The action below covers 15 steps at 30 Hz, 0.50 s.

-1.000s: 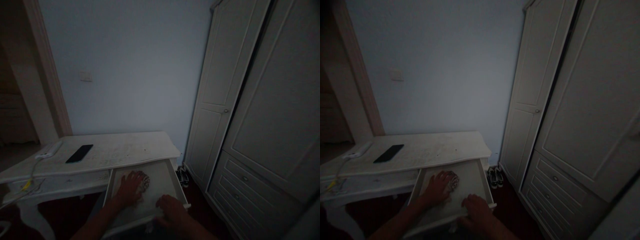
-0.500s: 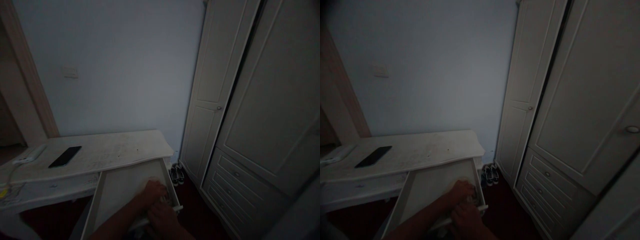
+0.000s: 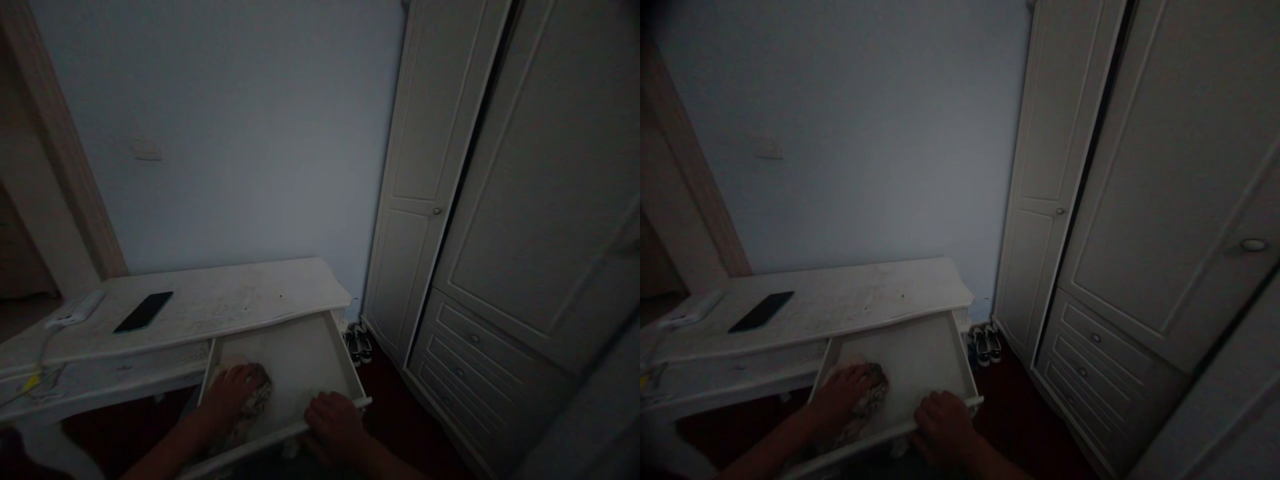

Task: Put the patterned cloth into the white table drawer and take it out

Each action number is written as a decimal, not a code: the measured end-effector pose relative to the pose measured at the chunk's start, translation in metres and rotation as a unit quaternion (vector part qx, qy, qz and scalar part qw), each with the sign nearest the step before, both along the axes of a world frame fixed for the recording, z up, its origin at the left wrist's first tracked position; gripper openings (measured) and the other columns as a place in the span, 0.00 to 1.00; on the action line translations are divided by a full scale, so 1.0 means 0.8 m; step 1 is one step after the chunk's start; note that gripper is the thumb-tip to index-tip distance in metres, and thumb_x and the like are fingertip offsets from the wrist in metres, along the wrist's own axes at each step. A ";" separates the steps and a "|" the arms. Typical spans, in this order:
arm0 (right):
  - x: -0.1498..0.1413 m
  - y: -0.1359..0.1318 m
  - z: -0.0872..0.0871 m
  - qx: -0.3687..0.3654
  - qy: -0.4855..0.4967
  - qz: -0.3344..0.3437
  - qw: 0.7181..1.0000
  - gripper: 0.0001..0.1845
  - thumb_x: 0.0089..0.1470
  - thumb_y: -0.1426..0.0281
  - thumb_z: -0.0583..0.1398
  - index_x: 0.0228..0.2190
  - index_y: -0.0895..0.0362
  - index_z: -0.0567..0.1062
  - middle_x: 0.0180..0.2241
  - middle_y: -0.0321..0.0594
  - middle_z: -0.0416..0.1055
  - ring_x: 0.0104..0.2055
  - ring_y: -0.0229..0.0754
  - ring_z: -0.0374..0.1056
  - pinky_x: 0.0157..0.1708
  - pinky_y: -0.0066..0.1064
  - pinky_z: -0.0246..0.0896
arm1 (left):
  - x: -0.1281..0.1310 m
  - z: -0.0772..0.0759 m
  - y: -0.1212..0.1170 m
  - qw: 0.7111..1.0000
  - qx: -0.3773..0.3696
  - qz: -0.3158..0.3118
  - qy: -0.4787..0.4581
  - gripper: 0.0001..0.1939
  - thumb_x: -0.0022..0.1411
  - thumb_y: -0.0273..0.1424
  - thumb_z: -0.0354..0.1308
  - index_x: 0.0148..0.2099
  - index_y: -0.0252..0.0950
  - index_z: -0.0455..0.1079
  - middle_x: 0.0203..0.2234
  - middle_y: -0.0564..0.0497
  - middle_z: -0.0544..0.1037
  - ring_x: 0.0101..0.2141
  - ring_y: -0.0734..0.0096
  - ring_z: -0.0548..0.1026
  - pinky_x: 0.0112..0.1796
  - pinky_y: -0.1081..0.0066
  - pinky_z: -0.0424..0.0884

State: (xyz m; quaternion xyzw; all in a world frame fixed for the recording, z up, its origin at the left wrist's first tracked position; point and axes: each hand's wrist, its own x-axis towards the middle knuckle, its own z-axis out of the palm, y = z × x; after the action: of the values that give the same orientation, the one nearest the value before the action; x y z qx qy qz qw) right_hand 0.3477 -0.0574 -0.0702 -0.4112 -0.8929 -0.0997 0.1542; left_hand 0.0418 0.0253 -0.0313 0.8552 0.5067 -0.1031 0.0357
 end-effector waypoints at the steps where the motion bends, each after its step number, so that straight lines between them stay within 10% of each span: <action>1: 0.000 0.000 -0.001 0.001 0.001 0.001 1.000 0.17 0.61 0.53 0.63 0.38 0.53 0.72 0.37 0.40 0.77 0.40 0.48 0.72 0.38 0.36 0.60 | 0.001 -0.003 0.003 1.000 0.020 0.011 0.015 0.45 0.53 0.22 0.61 0.73 0.48 0.61 0.73 0.44 0.60 0.71 0.43 0.56 0.66 0.45 0.56; 7: 0.002 0.003 -0.011 0.025 -0.002 0.011 1.000 0.17 0.62 0.52 0.61 0.38 0.54 0.71 0.35 0.40 0.76 0.39 0.47 0.71 0.37 0.36 0.60 | 0.042 0.013 0.047 0.984 0.146 0.094 0.023 0.35 0.65 0.20 0.50 0.72 0.44 0.62 0.67 0.37 0.68 0.60 0.41 0.71 0.51 0.46 0.74; 15: 0.001 0.001 -0.019 0.058 0.023 0.016 0.998 0.18 0.60 0.52 0.64 0.38 0.53 0.69 0.35 0.39 0.76 0.38 0.47 0.71 0.37 0.36 0.60 | 0.097 0.033 0.094 0.980 0.163 0.115 -0.021 0.27 0.71 0.25 0.50 0.70 0.40 0.64 0.60 0.32 0.74 0.56 0.39 0.75 0.51 0.45 0.73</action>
State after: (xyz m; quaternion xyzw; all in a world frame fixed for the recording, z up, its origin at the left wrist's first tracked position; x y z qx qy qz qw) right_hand 0.3488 -0.0562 -0.0852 -0.3896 -0.8882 -0.1393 0.1997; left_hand 0.1197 0.1001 -0.0051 0.7876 0.6107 0.0034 -0.0824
